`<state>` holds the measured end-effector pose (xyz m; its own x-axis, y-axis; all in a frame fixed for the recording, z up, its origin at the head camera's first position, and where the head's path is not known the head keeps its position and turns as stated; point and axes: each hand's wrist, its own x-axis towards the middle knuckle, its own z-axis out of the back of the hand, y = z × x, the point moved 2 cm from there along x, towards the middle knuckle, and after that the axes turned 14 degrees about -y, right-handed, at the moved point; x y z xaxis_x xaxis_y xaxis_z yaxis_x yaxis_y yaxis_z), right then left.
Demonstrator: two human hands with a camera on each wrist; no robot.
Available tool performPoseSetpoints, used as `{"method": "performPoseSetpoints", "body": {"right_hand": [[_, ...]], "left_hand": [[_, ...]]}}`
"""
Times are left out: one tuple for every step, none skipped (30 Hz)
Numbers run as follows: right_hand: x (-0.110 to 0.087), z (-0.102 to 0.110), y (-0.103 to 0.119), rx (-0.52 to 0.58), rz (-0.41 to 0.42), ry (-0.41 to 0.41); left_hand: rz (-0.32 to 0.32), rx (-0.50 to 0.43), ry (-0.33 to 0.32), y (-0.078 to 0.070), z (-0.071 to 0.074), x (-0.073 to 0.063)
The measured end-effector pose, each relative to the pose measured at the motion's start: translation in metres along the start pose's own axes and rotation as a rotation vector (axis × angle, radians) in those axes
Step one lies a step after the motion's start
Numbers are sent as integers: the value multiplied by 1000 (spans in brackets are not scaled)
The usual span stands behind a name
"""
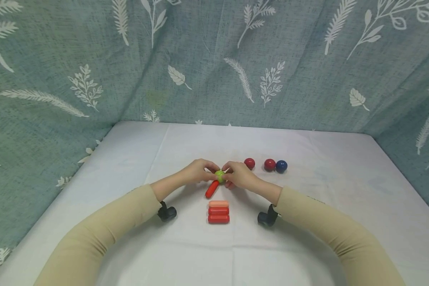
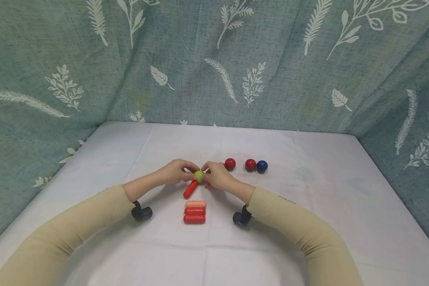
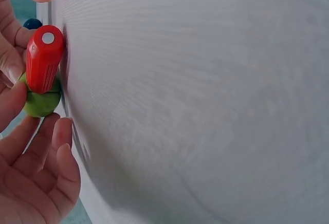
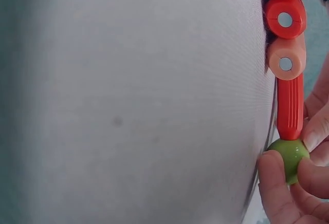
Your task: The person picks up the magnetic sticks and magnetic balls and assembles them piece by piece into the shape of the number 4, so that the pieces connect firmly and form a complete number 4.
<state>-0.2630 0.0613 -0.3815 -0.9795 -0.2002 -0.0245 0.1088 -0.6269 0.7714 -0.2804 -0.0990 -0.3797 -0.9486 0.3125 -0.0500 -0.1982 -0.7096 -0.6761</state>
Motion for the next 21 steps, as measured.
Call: {"method": "performPoseSetpoints", "body": {"right_hand": [[0,0,0,-1,-1,2],[0,0,1,-5,-2,2],[0,1,1,-11,-2,5],[0,3,3,-16,0,7],[0,6,4,-19,2,8],[0,9,5,-27,4,8],[0,12,7,-37,6,6],[1,16,8,-49,14,5],[1,21,9,-65,21,4],[2,25,10,-88,31,-1],[3,31,10,-125,46,-11],[4,36,10,-172,67,-24],[6,42,10,-221,90,-36],[7,48,9,-274,112,-51],[8,54,8,-330,132,-66],[10,59,6,-382,151,-79],[11,64,4,-423,163,-85],[12,68,2,-446,161,-80],[13,71,0,-462,163,-65],[14,73,-2,-472,163,-49],[14,73,-4,-473,168,-26]], "left_hand": [[2,0,-1,0,0,0],[5,-1,-1,-1,0,-1],[8,-2,0,-1,0,-1],[13,-4,0,-1,0,-1],[19,-5,0,-1,0,-1],[18,-4,0,-1,0,-1],[20,-6,2,-1,0,-1],[22,-8,5,-2,0,-2],[23,-12,8,-2,0,-2],[27,-13,12,-2,0,-2],[27,-16,16,-2,0,-1],[30,-18,23,-2,0,-1],[35,-20,28,-2,0,-1],[37,-21,31,-1,0,-1],[38,-20,34,-1,0,0],[41,-18,36,0,-1,0],[44,-17,37,0,-1,1],[49,-14,36,0,-1,2],[50,-16,31,1,-2,2],[50,-16,27,2,-2,3],[51,-17,21,2,-2,4]]}}
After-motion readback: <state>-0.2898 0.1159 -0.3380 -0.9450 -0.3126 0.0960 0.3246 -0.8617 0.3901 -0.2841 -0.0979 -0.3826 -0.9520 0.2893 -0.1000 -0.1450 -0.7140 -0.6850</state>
